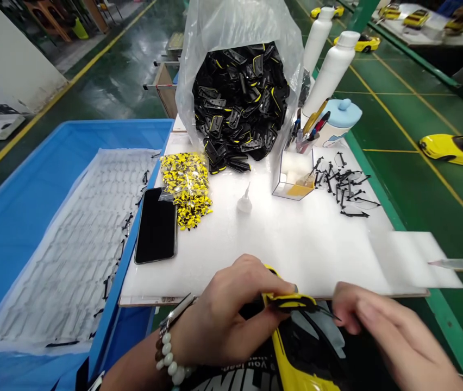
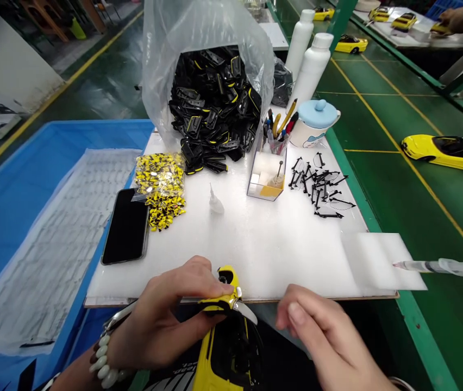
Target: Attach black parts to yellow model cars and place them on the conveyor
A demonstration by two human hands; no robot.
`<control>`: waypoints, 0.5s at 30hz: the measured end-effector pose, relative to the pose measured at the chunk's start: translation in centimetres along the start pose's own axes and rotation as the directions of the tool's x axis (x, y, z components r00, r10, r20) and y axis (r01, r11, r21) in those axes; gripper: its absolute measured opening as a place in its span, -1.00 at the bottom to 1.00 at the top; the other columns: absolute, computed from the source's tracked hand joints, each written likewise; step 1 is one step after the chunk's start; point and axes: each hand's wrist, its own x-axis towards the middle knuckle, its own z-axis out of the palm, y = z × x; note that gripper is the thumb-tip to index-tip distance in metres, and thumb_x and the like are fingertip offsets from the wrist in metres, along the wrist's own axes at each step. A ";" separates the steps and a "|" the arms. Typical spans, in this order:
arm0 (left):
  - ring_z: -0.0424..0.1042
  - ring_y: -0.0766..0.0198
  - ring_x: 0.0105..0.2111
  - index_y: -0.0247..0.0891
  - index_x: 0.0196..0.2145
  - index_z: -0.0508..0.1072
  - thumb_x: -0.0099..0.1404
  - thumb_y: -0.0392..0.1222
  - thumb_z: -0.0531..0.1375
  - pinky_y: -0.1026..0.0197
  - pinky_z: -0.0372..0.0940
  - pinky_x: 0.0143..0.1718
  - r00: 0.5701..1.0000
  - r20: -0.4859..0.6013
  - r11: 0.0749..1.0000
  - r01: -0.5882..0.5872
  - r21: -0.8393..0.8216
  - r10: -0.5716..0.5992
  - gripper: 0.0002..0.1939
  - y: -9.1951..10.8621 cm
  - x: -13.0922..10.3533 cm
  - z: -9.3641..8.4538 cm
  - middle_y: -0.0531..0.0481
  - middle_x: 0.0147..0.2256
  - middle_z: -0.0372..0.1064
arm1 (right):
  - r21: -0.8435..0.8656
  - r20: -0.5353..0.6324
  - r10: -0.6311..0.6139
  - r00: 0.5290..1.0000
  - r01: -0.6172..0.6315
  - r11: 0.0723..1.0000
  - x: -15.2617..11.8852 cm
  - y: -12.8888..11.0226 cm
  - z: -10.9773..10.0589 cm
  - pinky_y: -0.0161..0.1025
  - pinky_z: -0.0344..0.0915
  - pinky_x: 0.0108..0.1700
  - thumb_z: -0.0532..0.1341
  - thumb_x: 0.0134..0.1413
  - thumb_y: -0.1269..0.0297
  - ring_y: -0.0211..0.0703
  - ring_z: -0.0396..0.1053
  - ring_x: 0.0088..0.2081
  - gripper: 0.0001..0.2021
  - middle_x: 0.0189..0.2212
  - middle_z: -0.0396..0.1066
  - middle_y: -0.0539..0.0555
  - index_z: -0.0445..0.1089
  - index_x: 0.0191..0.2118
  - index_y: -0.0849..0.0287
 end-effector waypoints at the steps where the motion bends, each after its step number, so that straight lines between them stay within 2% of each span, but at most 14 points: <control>1: 0.47 0.25 -0.27 -0.19 0.04 0.33 0.23 -0.32 0.29 0.23 0.38 -0.21 0.998 0.022 0.997 0.052 -0.058 -0.051 -0.57 -0.2 -0.1 -0.1 -0.08 -0.26 0.48 | 0.094 0.015 0.092 0.996 -0.093 0.991 0.4 0.1 0.9 -0.27 0.13 -0.41 -0.04 0.32 0.03 -0.20 0.18 -0.45 -0.62 -0.52 0.23 0.00 0.31 -0.44 0.10; 3: 0.47 0.18 -0.18 -0.16 0.10 0.31 0.26 0.00 0.25 0.20 0.40 -0.14 0.993 0.102 0.987 0.069 -0.147 -0.054 -0.51 -0.5 -0.5 -0.2 -0.12 -0.19 0.44 | 0.251 0.083 0.173 0.981 -0.189 0.949 0.8 0.7 2.5 -0.26 0.11 -0.35 -0.06 0.31 -0.02 -0.20 0.14 -0.42 -0.57 -0.51 0.18 0.00 0.29 -0.45 0.13; 5: 0.44 0.08 -0.10 -0.16 0.07 0.36 0.25 0.25 0.13 0.09 0.37 -0.02 0.982 0.178 0.989 -0.037 -0.144 0.063 -0.43 -0.8 -1.0 -0.2 -0.17 -0.15 0.40 | 0.388 0.167 0.139 0.976 -0.195 0.901 0.9 1.3 3.5 -0.24 0.12 -0.29 -0.05 0.30 -0.04 -0.19 0.13 -0.37 -0.57 -0.47 0.16 0.01 0.28 -0.44 0.15; 6: 0.42 0.05 -0.06 -0.17 0.05 0.39 0.26 0.29 0.07 0.06 0.33 0.04 0.971 0.202 0.988 -0.107 -0.112 0.128 -0.42 -0.9 -1.2 -0.2 -0.19 -0.14 0.39 | 0.456 0.210 0.106 0.972 -0.193 0.869 0.9 1.3 3.7 -0.22 0.14 -0.26 -0.05 0.30 -0.04 -0.17 0.15 -0.35 -0.57 -0.44 0.16 0.01 0.27 -0.44 0.15; 8: 0.39 0.07 0.00 -0.21 0.09 0.33 0.33 0.23 0.03 0.07 0.25 0.14 0.950 0.218 0.974 -0.220 -0.044 0.225 -0.44 -0.8 -1.6 0.1 -0.22 -0.10 0.41 | 0.564 0.285 0.052 0.957 -0.212 0.798 1.0 1.1 3.8 -0.19 0.16 -0.18 -0.03 0.30 -0.01 -0.15 0.19 -0.30 -0.61 -0.39 0.22 0.03 0.28 -0.41 0.16; 10: 0.38 0.13 0.05 -0.28 0.14 0.22 0.41 0.02 0.02 0.10 0.19 0.21 0.936 0.228 0.958 -0.285 0.044 0.268 -0.55 -0.5 -1.8 0.3 -0.26 -0.05 0.43 | 0.622 0.340 0.034 0.940 -0.252 0.741 1.4 0.6 3.6 -0.18 0.16 -0.13 0.01 0.29 0.04 -0.15 0.23 -0.26 -0.65 -0.37 0.28 0.04 0.28 -0.41 0.16; 12: 0.35 0.17 0.11 -0.27 0.11 0.18 0.43 -0.17 0.02 0.07 0.15 0.25 0.923 0.259 0.933 -0.328 0.145 0.284 -0.67 -0.2 -1.9 0.5 -0.25 -0.04 0.46 | 0.640 0.375 0.063 0.925 -0.308 0.704 1.8 -0.1 3.4 -0.18 0.16 -0.10 0.06 0.26 0.07 -0.15 0.23 -0.26 -0.69 -0.38 0.30 0.03 0.28 -0.41 0.16; 15: 0.30 0.17 0.16 -0.23 0.04 0.20 0.41 -0.23 0.06 0.01 0.11 0.27 0.898 0.294 0.879 -0.404 0.255 0.327 -0.73 0.1 -1.8 0.7 -0.21 -0.05 0.49 | 0.619 0.441 0.124 0.889 -0.402 0.675 2.5 -0.8 3.0 -0.13 0.14 -0.05 0.14 0.17 0.07 -0.15 0.18 -0.28 -0.71 -0.42 0.24 0.02 0.31 -0.44 0.18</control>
